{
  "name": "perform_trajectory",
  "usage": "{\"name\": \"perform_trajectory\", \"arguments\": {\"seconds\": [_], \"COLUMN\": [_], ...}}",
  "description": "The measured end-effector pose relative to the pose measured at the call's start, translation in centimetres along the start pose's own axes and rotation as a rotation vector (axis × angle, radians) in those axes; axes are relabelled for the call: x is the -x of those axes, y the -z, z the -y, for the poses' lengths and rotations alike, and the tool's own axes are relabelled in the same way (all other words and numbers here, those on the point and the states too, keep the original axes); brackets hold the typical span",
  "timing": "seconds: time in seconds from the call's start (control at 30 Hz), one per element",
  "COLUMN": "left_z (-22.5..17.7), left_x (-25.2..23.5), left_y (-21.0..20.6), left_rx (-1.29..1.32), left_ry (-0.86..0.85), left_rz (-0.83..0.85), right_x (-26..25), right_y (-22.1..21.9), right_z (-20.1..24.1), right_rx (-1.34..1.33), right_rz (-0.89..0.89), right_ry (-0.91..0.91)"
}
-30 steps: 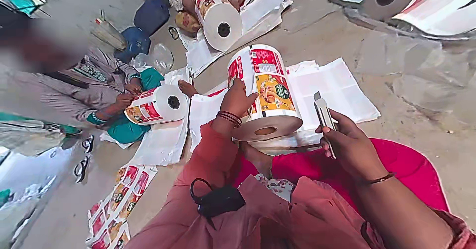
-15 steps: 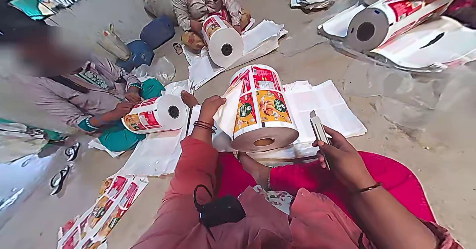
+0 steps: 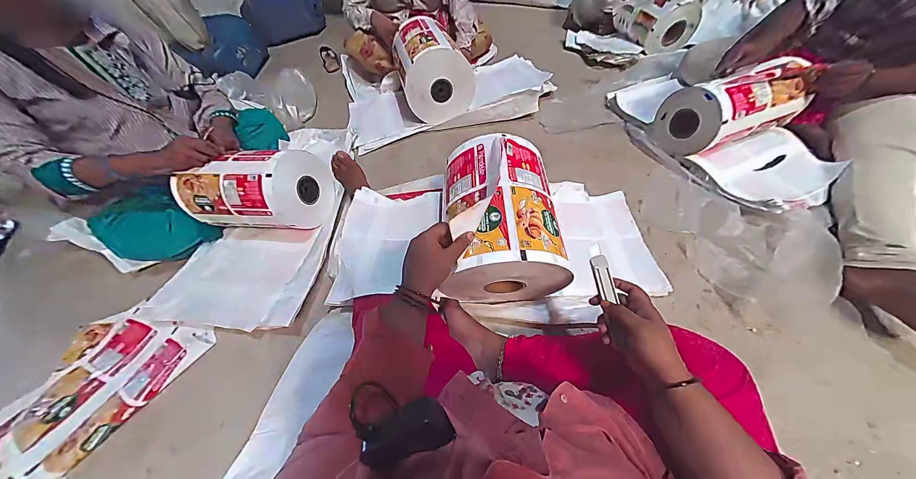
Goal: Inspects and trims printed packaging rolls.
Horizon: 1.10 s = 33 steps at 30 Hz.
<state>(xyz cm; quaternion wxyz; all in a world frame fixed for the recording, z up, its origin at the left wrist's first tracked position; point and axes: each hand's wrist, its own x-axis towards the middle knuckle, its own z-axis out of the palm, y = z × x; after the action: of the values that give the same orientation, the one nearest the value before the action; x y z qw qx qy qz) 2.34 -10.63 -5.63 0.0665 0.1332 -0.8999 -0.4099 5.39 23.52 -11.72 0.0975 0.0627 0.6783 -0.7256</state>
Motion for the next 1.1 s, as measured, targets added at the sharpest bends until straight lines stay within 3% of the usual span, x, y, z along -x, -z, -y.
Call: {"name": "perform_trajectory", "arguments": {"seconds": [0.07,0.17,0.3,0.4,0.5,0.63,0.67,0.73,0.8,0.9,0.97,1.03,1.1], "left_z": [-1.1,-0.5,6.6,10.9,15.0,19.6,21.0,22.9,21.6,17.9,13.9,9.7,5.7], "left_x": [0.1,-0.5,-2.4,-2.4,-2.1,1.0,1.3,2.1,2.1,0.8,0.0,-0.3,-0.5], "left_y": [0.2,1.9,5.2,6.8,7.8,8.8,8.2,6.8,6.4,6.9,6.5,5.1,2.7], "left_rx": [-0.095,-0.161,0.187,0.387,0.271,-0.178,-0.192,-0.120,-0.188,-0.399,-0.503,-0.496,-0.401], "left_ry": [-0.060,-0.104,0.186,0.363,0.525,0.672,0.715,0.769,0.756,0.591,0.309,-0.120,-0.472], "left_rz": [-0.052,-0.283,-0.634,-0.757,-0.697,-0.310,-0.271,-0.291,-0.369,-0.547,-0.577,-0.485,-0.218], "right_x": [-0.3,-0.5,-0.1,-0.1,-0.7,-1.1,-0.9,-0.2,0.2,0.6,0.8,1.1,1.0], "right_y": [-0.7,-1.3,-0.5,0.1,-0.3,-1.2,-1.2,-0.9,-0.5,0.0,0.0,-0.1,0.1], "right_z": [0.0,-0.1,-0.7,-0.9,-0.6,-0.2,-0.1,-0.3,-0.1,0.3,0.5,0.7,0.5], "right_rx": [0.025,0.084,0.148,0.117,0.104,0.154,0.173,0.192,0.167,0.109,0.058,0.011,-0.015], "right_rz": [0.001,-0.001,-0.042,-0.078,-0.090,-0.063,-0.055,-0.064,-0.099,-0.125,-0.113,-0.074,-0.029], "right_ry": [0.008,0.061,0.096,0.026,-0.001,0.038,0.042,0.020,-0.002,-0.009,0.003,0.013,0.040]}}
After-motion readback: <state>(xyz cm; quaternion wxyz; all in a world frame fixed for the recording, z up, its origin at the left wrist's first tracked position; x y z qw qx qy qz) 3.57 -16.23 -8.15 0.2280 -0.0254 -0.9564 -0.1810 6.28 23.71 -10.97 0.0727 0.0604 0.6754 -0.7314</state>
